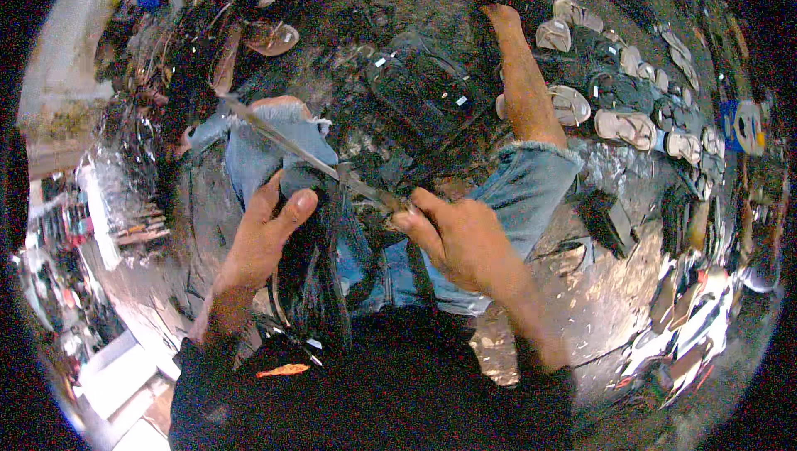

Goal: The person sits on the floor and repeatedly picks up sandals, using a knife to scrape or clean the soles and straps. They handle multiple sandals one at a time, turning them over and scraping different surfaces before placing them back on the floor.

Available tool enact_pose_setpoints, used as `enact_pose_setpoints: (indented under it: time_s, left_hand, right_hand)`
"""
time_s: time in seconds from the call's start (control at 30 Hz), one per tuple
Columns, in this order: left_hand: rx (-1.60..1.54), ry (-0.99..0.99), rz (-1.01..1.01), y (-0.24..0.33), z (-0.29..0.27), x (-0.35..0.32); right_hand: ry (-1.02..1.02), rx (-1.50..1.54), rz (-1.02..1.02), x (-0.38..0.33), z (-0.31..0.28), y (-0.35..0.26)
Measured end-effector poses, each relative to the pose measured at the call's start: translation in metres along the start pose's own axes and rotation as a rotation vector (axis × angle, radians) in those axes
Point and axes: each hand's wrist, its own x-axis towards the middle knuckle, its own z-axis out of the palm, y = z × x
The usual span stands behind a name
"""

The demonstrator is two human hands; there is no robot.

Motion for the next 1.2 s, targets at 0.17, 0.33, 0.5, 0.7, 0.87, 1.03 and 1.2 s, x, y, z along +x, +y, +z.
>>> enact_pose_setpoints:
  time_s: [0.17, 0.33, 0.5, 0.7, 0.87, 1.03, 1.2]
  left_hand:
    - [0.033, -0.028, -0.026, 0.003, -0.004, 0.011]
    - [0.114, -0.11, 0.0, 0.007, 0.003, 0.02]
    - [-0.313, 0.231, 0.553, 0.004, -0.072, 0.032]
    - [-0.92, 0.194, 0.189, 0.019, 0.032, 0.037]
    - [-1.001, 0.121, 0.171, 0.009, 0.044, 0.031]
    - [-0.973, 0.131, 0.179, -0.001, 0.05, 0.031]
    - [-0.831, 0.084, 0.183, -0.023, 0.053, 0.024]
  right_hand:
    - [-0.242, 0.038, -0.143, 0.063, -0.044, -0.019]
    - [-0.058, 0.237, -0.24, 0.109, -0.003, 0.008]
    - [0.676, 0.628, -0.108, 0.089, 0.009, 0.095]
    - [0.682, 0.591, -0.116, -0.02, 0.041, 0.041]
    - [0.48, 0.361, 0.006, -0.08, 0.097, 0.034]
    - [0.531, 0.209, 0.02, -0.091, 0.117, 0.05]
    - [0.475, 0.021, 0.053, -0.06, 0.063, 0.05]
